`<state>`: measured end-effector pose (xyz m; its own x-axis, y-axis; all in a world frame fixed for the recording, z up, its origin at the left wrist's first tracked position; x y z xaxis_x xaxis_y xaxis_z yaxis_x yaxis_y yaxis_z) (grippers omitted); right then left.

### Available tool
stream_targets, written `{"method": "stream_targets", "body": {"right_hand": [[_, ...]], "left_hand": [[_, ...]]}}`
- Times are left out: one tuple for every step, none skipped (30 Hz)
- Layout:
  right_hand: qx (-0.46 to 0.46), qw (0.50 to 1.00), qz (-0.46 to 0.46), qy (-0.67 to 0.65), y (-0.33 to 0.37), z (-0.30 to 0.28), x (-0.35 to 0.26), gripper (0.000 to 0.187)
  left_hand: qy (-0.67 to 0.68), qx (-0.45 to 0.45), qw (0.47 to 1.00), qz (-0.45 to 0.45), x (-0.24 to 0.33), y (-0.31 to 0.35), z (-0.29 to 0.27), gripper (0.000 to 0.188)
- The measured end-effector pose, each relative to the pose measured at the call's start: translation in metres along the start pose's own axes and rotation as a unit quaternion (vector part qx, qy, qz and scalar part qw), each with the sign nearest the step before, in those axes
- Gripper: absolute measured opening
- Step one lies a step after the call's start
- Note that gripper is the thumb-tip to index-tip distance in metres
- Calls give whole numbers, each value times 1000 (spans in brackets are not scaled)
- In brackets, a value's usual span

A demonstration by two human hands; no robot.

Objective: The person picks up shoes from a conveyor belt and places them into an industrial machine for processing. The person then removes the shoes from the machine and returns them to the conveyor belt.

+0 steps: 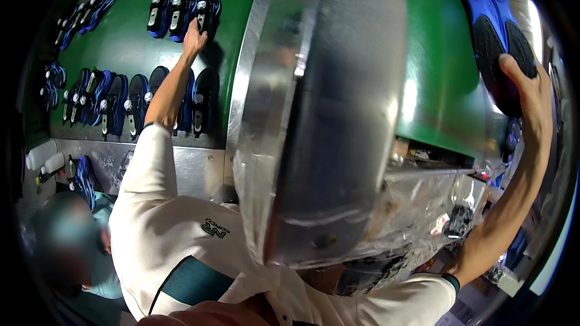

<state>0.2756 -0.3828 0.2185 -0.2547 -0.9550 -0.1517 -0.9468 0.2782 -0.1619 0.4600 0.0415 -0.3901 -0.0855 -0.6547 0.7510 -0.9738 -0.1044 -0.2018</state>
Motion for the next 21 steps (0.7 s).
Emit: {"method": "stream_targets", "body": {"right_hand": [[25, 999, -21, 3, 3, 4, -3, 61], [58, 997, -37, 15, 9, 1, -8, 62], [54, 997, -44, -29, 16, 3, -17, 62], [54, 996, -57, -44, 18, 2, -27, 61], [69, 995, -55, -38, 30, -3, -27, 61], [86, 994, -57, -31, 38, -6, -27, 60], [115, 993, -33, -5, 63, -23, -17, 59], [150, 988, -45, 3, 76, -33, -20, 59], [186, 980, -61, 16, 91, -44, -21, 58], [233, 967, -103, 4, 102, -50, -27, 58], [283, 951, -125, 18, 129, -72, -27, 57], [333, 929, -156, 27, 162, -89, -30, 57], [377, 907, -184, 39, 197, -104, -29, 56], [414, 886, -198, 62, 239, -119, -25, 56], [446, 865, -215, 82, 282, -129, -22, 56], [473, 844, -228, 106, 323, -134, -20, 55], [493, 826, -238, 132, 366, -137, -16, 55], [509, 810, -246, 155, 405, -136, -15, 55], [518, 798, -248, 183, 442, -138, -12, 55], [508, 804, -203, 234, 497, -132, 6, 54], [500, 807, -170, 266, 540, -126, 9, 54]], "left_hand": [[12, 12, 999, 47, 2, 20, 2, 59], [-8, 34, 994, 104, 21, 48, -7, 59], [-1, 18, 993, 121, 47, 77, -26, 59], [29, 56, 989, 133, 73, 113, -62, 53], [132, -33, 990, 28, 84, 146, -65, 49], [204, -80, 976, -13, 99, 187, -75, 36], [268, -166, 946, -81, 137, 230, -76, 23], [266, -238, 933, -38, 159, 268, -88, 24], [160, -360, 914, -96, 156, 315, -83, 27], [449, -393, 794, -112, 222, 341, -113, 23], [458, -436, 759, -156, 252, 374, -127, 16], [415, -503, 742, -153, 278, 399, -140, 14], [345, -581, 713, -185, 315, 416, -158, 18], [368, -644, 656, -140, 345, 433, -165, 33], [440, -683, 575, -94, 374, 446, -167, 38], [501, -716, 482, -54, 402, 457, -170, 47], [524, -746, 406, -65, 433, 471, -175, 53], [540, -770, 330, -80, 470, 482, -188, 65], [560, -792, 235, -67, 514, 491, -209, 69], [548, -826, 108, -80, 553, 524, -222, 77], [483, -865, 94, -100, 572, 548, -232, 82]]}}
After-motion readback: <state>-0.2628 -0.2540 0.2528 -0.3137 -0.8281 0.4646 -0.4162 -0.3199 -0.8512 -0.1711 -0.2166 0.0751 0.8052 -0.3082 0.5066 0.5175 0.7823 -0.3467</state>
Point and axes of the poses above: each hand's wrist, its own y-axis away from the middle knuckle, its own z-axis out of the palm, x = y × z, the point moved 7 cm from there along -y, towards the middle knuckle, and after that the axes turned 5 degrees about x, right-handed, at the moved point
